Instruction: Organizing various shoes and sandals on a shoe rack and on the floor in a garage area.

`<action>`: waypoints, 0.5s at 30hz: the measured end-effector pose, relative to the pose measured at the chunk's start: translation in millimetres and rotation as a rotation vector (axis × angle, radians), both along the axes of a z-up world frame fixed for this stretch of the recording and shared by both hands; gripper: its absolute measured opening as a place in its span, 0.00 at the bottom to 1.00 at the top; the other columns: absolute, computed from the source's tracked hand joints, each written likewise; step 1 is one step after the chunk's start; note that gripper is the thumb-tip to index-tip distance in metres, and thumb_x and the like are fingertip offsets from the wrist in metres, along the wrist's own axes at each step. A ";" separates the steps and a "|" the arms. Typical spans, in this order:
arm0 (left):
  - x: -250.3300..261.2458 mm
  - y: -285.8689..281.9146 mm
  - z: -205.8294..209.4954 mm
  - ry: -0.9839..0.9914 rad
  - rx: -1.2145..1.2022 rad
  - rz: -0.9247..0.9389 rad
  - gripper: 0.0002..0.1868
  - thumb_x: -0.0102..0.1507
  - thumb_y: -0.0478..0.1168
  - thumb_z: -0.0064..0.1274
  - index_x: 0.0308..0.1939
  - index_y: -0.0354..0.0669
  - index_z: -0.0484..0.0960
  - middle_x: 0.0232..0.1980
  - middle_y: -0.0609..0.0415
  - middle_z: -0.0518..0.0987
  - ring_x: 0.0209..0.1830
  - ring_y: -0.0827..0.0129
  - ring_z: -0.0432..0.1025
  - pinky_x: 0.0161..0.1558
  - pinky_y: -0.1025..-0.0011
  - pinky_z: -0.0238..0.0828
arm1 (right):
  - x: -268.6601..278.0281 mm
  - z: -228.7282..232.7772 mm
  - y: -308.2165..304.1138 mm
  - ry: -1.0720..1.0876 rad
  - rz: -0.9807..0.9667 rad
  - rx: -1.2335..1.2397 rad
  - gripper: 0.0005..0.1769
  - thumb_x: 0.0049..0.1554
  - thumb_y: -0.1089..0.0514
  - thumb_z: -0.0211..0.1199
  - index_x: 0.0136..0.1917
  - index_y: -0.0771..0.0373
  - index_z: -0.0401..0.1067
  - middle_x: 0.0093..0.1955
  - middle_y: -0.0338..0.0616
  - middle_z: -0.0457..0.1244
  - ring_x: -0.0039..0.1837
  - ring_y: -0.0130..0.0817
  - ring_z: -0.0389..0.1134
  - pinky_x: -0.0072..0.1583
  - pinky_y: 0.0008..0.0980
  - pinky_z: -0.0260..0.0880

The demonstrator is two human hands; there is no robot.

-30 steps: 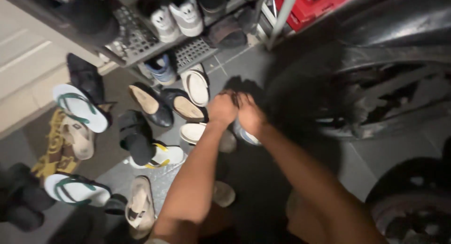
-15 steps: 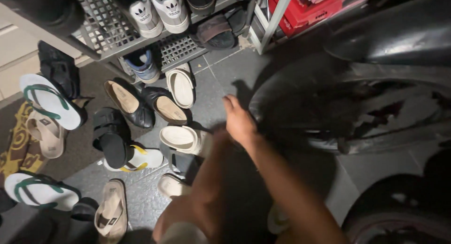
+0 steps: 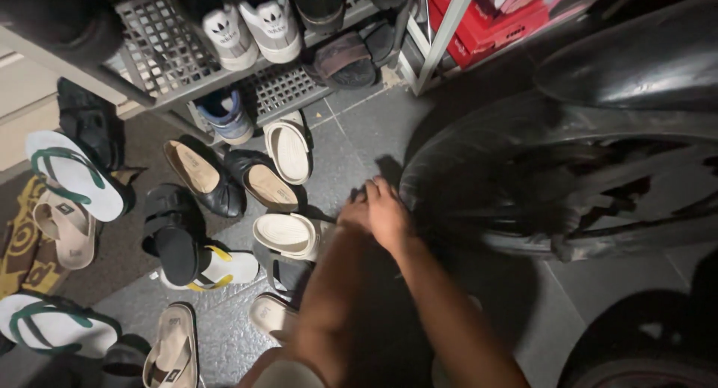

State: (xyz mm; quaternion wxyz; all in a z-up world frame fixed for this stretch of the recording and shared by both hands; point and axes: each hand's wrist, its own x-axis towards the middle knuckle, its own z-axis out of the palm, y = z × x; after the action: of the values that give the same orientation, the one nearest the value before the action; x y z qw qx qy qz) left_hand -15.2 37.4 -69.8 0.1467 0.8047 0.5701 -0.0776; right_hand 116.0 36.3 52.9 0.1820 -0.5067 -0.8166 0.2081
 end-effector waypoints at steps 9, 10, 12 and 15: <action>-51.1 24.7 3.0 0.072 0.223 0.180 0.22 0.65 0.40 0.42 0.64 0.49 0.75 0.67 0.54 0.74 0.68 0.57 0.65 0.66 0.46 0.59 | -16.1 -4.4 -1.4 -0.391 -0.004 -0.381 0.24 0.64 0.61 0.47 0.73 0.63 0.58 0.73 0.56 0.55 0.72 0.57 0.58 0.69 0.50 0.60; -56.7 23.6 15.7 0.095 0.380 0.288 0.23 0.63 0.42 0.43 0.63 0.48 0.76 0.65 0.53 0.75 0.65 0.55 0.66 0.62 0.47 0.61 | -13.5 -25.7 -2.5 -0.386 0.030 -0.270 0.27 0.61 0.63 0.48 0.73 0.66 0.58 0.73 0.59 0.54 0.72 0.58 0.57 0.69 0.49 0.59; -63.0 23.2 32.7 0.124 0.536 0.398 0.25 0.60 0.43 0.44 0.61 0.47 0.76 0.63 0.52 0.75 0.63 0.53 0.67 0.58 0.48 0.63 | -11.2 -39.7 -4.0 -0.375 0.067 -0.161 0.30 0.57 0.65 0.50 0.73 0.70 0.58 0.73 0.61 0.53 0.72 0.59 0.56 0.69 0.48 0.59; -65.8 25.5 45.8 0.107 0.309 0.570 0.27 0.63 0.40 0.44 0.67 0.44 0.73 0.68 0.50 0.73 0.62 0.55 0.67 0.60 0.54 0.65 | -14.9 -19.2 -2.9 -0.250 0.058 -0.124 0.31 0.55 0.67 0.51 0.73 0.69 0.59 0.75 0.59 0.54 0.73 0.57 0.56 0.70 0.46 0.60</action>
State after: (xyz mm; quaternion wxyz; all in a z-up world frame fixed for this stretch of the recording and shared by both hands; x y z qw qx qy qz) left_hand -81.0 62.8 -23.9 0.0087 0.6201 0.7844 0.0119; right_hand 101.1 33.4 33.7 0.0410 -0.5149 -0.8328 0.1988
